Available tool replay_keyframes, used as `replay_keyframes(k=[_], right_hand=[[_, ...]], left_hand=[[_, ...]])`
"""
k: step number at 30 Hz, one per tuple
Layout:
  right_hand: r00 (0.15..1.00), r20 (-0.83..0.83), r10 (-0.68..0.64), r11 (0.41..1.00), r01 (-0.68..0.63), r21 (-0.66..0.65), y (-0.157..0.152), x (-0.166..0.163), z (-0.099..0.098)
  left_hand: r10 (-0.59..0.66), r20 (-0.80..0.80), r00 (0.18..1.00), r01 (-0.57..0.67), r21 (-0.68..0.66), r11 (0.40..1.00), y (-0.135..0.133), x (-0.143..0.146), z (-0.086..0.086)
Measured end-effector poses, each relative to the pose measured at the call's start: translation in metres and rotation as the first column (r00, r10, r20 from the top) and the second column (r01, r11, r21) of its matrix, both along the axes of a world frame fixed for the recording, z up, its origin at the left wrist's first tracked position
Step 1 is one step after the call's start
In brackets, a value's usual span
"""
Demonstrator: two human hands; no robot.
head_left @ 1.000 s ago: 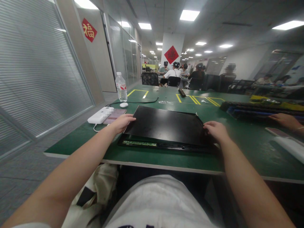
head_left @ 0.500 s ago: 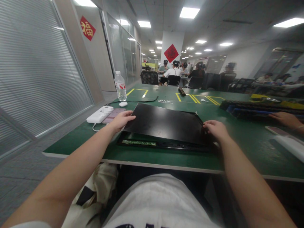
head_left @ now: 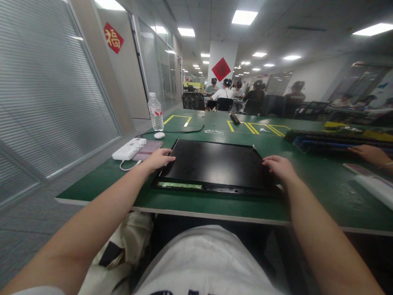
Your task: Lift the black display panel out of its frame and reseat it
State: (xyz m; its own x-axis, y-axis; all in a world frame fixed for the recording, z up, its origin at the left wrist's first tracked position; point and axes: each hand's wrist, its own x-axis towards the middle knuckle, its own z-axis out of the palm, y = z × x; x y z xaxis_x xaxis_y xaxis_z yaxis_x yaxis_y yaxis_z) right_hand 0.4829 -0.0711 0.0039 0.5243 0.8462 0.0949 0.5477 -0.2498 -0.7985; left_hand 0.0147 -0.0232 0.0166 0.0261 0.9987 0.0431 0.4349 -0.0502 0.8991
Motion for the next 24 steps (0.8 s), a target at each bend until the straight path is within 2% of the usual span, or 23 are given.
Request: replay_keyframes(k=[24], right_hand=[[0.998, -0.054, 0.011, 1.0, -0.01, 0.027, 0.0026, 0.0049, -0.0046]], left_hand=[[-0.033, -0.249, 0.968, 0.079, 0.177, 0.981, 0.0082, -0.0071, -0.0077]])
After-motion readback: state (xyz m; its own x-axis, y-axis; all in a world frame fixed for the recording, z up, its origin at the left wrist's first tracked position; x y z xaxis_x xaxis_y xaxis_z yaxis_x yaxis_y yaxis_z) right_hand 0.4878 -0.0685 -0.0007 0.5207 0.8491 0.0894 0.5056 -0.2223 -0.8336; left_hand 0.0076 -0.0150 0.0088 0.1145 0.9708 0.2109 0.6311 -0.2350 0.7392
